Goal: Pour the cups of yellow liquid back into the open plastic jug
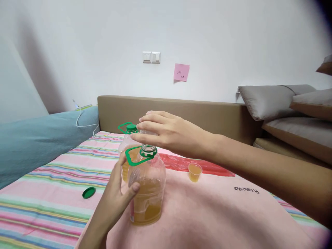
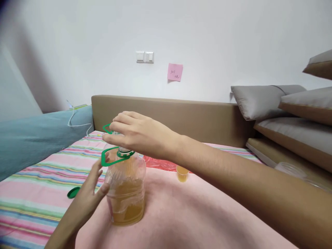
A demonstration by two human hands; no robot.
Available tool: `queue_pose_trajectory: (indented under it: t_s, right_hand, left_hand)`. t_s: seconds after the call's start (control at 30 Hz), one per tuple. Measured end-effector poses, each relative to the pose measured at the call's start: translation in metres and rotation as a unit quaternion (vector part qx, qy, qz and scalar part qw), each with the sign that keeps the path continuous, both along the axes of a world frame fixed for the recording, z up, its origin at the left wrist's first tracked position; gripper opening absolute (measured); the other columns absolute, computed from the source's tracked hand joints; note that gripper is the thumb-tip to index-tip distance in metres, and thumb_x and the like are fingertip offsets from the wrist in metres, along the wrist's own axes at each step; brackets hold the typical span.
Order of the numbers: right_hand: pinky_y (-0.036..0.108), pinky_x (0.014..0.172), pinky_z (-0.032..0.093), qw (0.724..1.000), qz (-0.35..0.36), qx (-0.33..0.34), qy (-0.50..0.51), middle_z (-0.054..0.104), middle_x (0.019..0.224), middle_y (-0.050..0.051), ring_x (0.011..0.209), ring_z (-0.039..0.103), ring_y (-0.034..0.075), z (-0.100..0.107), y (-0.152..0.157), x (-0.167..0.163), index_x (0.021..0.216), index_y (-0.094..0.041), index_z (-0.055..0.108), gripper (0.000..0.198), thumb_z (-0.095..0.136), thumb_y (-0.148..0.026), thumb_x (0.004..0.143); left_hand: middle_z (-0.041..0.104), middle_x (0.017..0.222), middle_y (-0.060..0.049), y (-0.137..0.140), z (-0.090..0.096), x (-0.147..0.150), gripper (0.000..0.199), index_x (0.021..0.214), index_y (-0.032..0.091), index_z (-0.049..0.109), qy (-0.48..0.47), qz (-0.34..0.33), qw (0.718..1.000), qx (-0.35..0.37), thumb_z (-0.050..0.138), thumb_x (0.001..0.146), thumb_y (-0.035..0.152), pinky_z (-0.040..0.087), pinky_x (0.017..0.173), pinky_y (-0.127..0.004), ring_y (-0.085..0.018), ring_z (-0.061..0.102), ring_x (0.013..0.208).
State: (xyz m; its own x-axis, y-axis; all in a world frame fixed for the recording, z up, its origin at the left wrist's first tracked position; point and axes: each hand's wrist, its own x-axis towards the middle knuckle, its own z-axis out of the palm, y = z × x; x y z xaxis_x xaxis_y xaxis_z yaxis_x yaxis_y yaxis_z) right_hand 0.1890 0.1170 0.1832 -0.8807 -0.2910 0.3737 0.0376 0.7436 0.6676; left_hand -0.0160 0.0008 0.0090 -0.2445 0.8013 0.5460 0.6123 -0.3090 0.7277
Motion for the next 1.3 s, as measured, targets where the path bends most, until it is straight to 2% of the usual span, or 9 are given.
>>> queue_pose_trajectory:
  t_s: [0.17,0.33,0.5,0.67,0.83,0.97,1.1,1.17,1.3]
  right_hand:
    - [0.045,0.112,0.045,1.0,-0.012,-0.022,-0.006,0.069,0.127,0.011,0.126,0.057,0.025,0.002,-0.003,-0.007,0.141,-0.013,0.06,0.042,0.037,-0.007,0.107]
    - [0.046,0.113,0.044,0.999,-0.026,-0.028,-0.016,0.07,0.127,0.014,0.125,0.058,0.025,0.004,-0.007,-0.01,0.141,-0.01,0.057,0.042,0.036,-0.004,0.105]
    - [0.049,0.123,0.031,0.999,-0.036,-0.023,-0.009,0.071,0.124,0.01,0.125,0.059,0.024,0.005,-0.01,-0.006,0.143,-0.011,0.049,0.047,0.038,0.003,0.1]
    - [0.05,0.115,0.038,0.998,-0.023,-0.054,-0.004,0.072,0.126,0.009,0.128,0.059,0.025,0.004,-0.005,-0.006,0.139,-0.016,0.051,0.042,0.04,0.0,0.102]
    - [0.052,0.125,0.031,0.991,0.012,-0.136,-0.005,0.046,0.162,0.014,0.155,0.033,0.029,0.007,0.005,-0.002,0.152,-0.019,0.041,0.065,0.06,0.0,0.092]
    - [0.051,0.12,0.042,0.939,0.008,-0.345,-0.014,0.025,0.17,0.018,0.156,0.031,0.031,0.016,0.009,0.01,0.162,-0.024,0.026,0.096,0.082,-0.027,0.085]
    - [0.04,0.105,0.056,0.825,0.02,-0.564,0.028,0.05,0.154,0.02,0.125,0.064,0.023,0.015,0.015,0.011,0.166,-0.022,0.013,0.089,0.065,-0.045,0.098]
    - [0.037,0.1,0.058,0.795,0.03,-0.604,0.05,0.06,0.143,0.017,0.112,0.069,0.02,0.012,0.017,0.006,0.167,-0.024,0.01,0.083,0.058,-0.043,0.102]
    - [0.033,0.094,0.06,0.801,0.027,-0.591,0.087,0.067,0.135,0.013,0.098,0.072,0.016,0.006,0.019,-0.002,0.168,-0.027,-0.005,0.09,0.056,-0.036,0.104]
  left_hand:
    - [0.038,0.166,-0.004,-0.01,0.04,0.015,0.085,0.159,0.042,0.03,-0.007,0.085,0.988,0.129,0.072,0.088,0.06,0.031,0.126,-0.061,-0.035,0.037,0.153]
    - [0.055,0.152,-0.006,0.0,0.072,0.054,0.084,0.151,0.032,0.044,-0.017,0.122,0.98,0.159,0.083,0.08,0.056,0.048,0.116,-0.048,-0.031,0.055,0.139]
    - [0.064,0.14,-0.006,0.018,0.076,0.077,0.09,0.15,0.03,0.043,-0.062,0.165,0.968,0.176,0.087,0.076,0.054,0.055,0.104,-0.042,-0.029,0.064,0.128]
    - [0.069,0.133,-0.004,0.023,0.075,0.08,0.062,0.139,0.028,0.057,-0.069,0.186,0.964,0.176,0.081,0.084,0.045,0.053,0.105,-0.042,-0.027,0.065,0.126]
    - [0.07,0.133,-0.005,0.024,0.072,0.072,0.056,0.132,0.028,0.063,-0.122,0.161,0.963,0.18,0.081,0.084,0.05,0.051,0.11,-0.044,-0.028,0.064,0.127]
    - [0.069,0.135,-0.007,0.026,0.07,0.068,0.057,0.134,0.025,0.063,-0.176,0.113,0.96,0.186,0.082,0.084,0.047,0.052,0.111,-0.041,-0.027,0.065,0.127]
    - [0.069,0.137,-0.009,0.026,0.07,0.066,0.058,0.135,0.022,0.063,-0.192,0.097,0.959,0.187,0.082,0.085,0.044,0.051,0.114,-0.04,-0.027,0.064,0.13]
    - [0.069,0.136,-0.008,0.026,0.069,0.066,0.059,0.135,0.022,0.063,-0.195,0.091,0.958,0.19,0.083,0.084,0.044,0.052,0.112,-0.04,-0.027,0.064,0.129]
    - [0.068,0.138,-0.007,0.027,0.066,0.062,0.06,0.139,0.026,0.062,-0.193,0.077,0.959,0.194,0.082,0.086,0.046,0.051,0.114,-0.04,-0.027,0.063,0.132]
